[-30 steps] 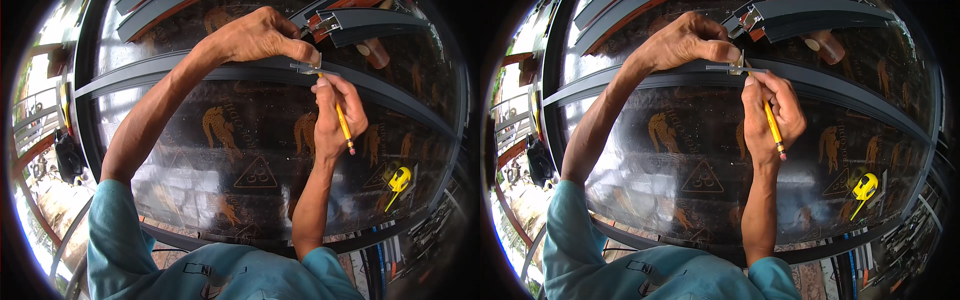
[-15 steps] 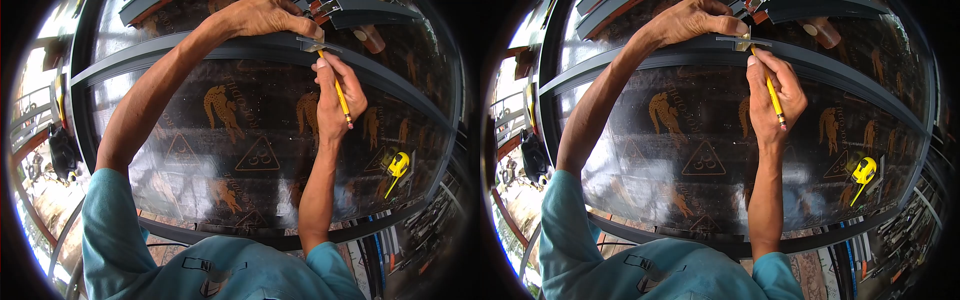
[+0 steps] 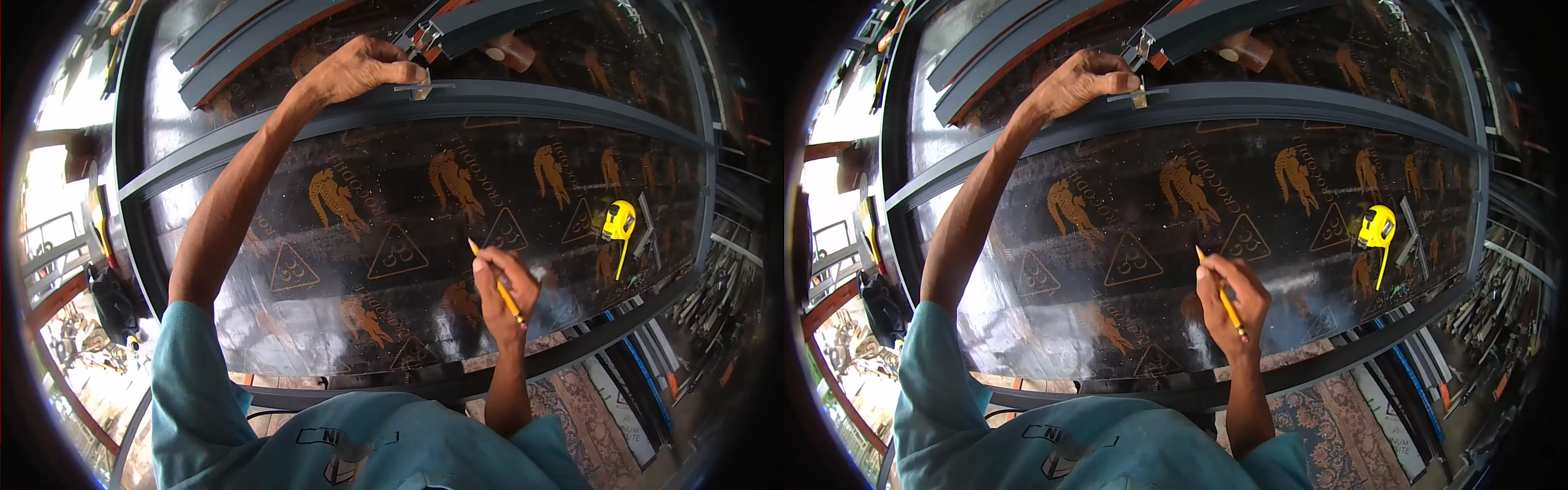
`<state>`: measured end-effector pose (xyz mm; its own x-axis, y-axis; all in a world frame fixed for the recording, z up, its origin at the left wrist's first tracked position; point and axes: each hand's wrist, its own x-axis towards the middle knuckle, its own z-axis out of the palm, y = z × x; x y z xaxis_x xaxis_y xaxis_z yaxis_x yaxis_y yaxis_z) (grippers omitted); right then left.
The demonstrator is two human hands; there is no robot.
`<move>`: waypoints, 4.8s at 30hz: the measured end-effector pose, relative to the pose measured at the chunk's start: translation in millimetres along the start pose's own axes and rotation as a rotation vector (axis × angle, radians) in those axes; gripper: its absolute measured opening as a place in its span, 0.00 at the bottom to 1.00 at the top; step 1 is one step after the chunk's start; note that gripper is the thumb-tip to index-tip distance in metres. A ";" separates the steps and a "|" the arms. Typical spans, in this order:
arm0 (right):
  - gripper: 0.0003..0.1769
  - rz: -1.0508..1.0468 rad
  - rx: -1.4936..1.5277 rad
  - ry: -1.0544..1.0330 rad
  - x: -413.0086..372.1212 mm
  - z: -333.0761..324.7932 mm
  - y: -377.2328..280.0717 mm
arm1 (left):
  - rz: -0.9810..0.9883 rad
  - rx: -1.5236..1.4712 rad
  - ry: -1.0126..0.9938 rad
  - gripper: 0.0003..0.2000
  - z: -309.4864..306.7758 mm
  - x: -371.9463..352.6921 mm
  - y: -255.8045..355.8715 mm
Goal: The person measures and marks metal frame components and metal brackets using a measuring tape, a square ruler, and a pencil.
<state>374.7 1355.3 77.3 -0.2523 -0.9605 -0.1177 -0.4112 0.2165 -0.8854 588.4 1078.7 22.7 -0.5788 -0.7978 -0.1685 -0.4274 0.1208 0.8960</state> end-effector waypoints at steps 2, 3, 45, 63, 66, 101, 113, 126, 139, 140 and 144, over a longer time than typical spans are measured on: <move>0.08 0.069 -0.114 -0.039 -44.6 -22.8 6.3 | 0.072 -0.219 -0.022 0.21 3.9 -3.0 2.3; 0.09 0.073 -0.121 -0.032 -68.3 -34.0 14.3 | 0.075 -0.231 -0.048 0.17 -1.1 -5.2 3.7; 0.21 -1.670 0.239 0.450 -172.6 -443.4 -206.3 | -0.689 0.561 1.336 0.31 261.1 -235.2 49.2; 0.32 0.140 -0.437 -0.069 79.3 -494.6 211.7 | -0.462 0.148 1.121 0.23 409.4 -201.8 184.6; 0.35 -0.050 -0.554 -0.047 69.5 -490.9 265.0 | -0.560 0.076 1.070 0.20 428.7 -232.1 198.6; 0.19 0.074 0.301 0.042 22.7 113.0 2.8 | 0.217 0.754 -0.104 0.36 -8.1 -72.8 19.6; 0.22 0.133 0.254 -0.091 28.9 88.4 -9.8 | 0.355 0.671 -0.054 0.40 -8.3 -62.6 -1.7; 0.24 0.008 0.107 0.055 89.1 52.7 7.5 | 0.339 0.635 -0.048 0.43 -7.2 -61.2 -10.3; 0.14 -0.250 0.290 -0.001 127.1 82.5 -5.2 | 0.340 0.664 -0.053 0.44 -7.4 -61.4 -7.4; 0.13 -0.270 0.264 0.002 127.9 84.3 -5.8 | 0.343 0.660 -0.054 0.44 -7.4 -61.7 -7.0; 0.11 -0.280 0.315 0.016 134.8 92.1 -6.4 | 0.360 0.645 -0.043 0.43 -7.7 -60.7 -8.5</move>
<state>424.0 1208.4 25.6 -0.1838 -0.9711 0.1519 -0.1786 -0.1190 -0.9767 632.5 1121.5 28.5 -0.7814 -0.6209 0.0619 -0.5216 0.7044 0.4813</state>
